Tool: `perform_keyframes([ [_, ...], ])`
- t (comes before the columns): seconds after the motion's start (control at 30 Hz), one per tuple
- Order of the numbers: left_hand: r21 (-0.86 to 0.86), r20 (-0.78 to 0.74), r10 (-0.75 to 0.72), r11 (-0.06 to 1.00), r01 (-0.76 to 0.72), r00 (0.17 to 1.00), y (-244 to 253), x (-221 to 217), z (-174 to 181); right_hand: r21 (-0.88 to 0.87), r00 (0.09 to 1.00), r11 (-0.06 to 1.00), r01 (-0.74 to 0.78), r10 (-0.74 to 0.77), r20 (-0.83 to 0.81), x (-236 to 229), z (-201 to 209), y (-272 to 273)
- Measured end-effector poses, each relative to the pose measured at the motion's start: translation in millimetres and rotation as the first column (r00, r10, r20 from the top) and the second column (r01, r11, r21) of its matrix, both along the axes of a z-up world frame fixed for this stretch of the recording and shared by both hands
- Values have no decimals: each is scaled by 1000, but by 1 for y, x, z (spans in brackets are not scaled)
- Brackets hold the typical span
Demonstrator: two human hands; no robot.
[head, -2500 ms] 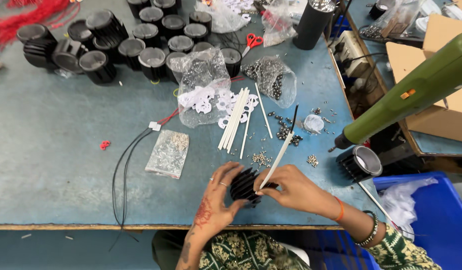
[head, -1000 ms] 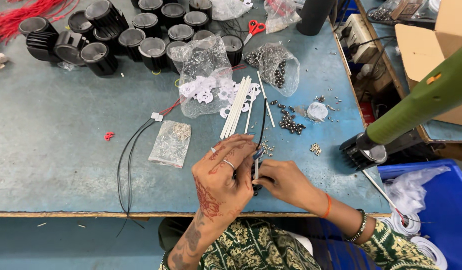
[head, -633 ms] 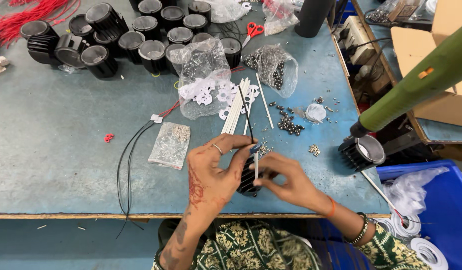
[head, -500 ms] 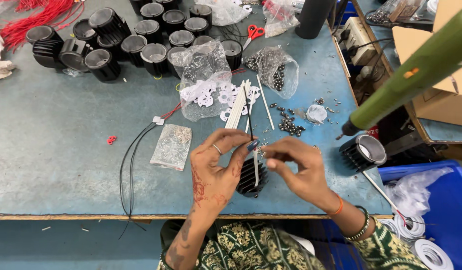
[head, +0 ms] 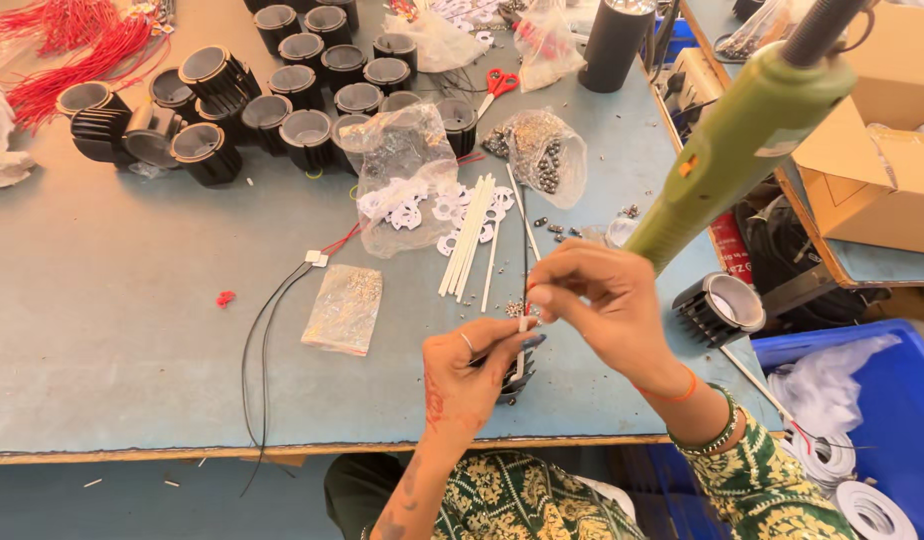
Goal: The person assembles small electronic components by inserting white rods and wires into black cylindrical housings and securing them with a hot glue gun. They handle multiple housings, rods, wires, and small metal parts on a cluttered workbench.
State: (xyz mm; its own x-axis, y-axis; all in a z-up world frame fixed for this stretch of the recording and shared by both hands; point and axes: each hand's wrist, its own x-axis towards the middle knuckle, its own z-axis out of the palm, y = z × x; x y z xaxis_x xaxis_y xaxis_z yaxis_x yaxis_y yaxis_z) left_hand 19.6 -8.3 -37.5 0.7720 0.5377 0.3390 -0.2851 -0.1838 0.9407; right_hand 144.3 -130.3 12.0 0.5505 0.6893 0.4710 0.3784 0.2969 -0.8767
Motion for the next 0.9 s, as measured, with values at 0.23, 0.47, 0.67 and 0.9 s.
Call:
perform_keyframes([
  [0.23, 91, 18, -20, 996, 19, 1000, 7, -2, -4, 149, 968, 982, 118, -147, 203, -10, 16, -4],
  [0.47, 153, 121, 68, 984, -87, 990, 15, -4, 3, -225, 974, 973, 57, -5, 225, -9, -15, -10],
  [0.67, 141, 103, -4, 990, -11, 995, 16, -12, 22, -489, 947, 872, 33, 128, 293, -14, -81, -13],
  [0.9, 275, 210, -51, 961, -9, 976, 7, -13, 37, -388, 912, 918, 82, 88, 401, -8, -108, -17],
])
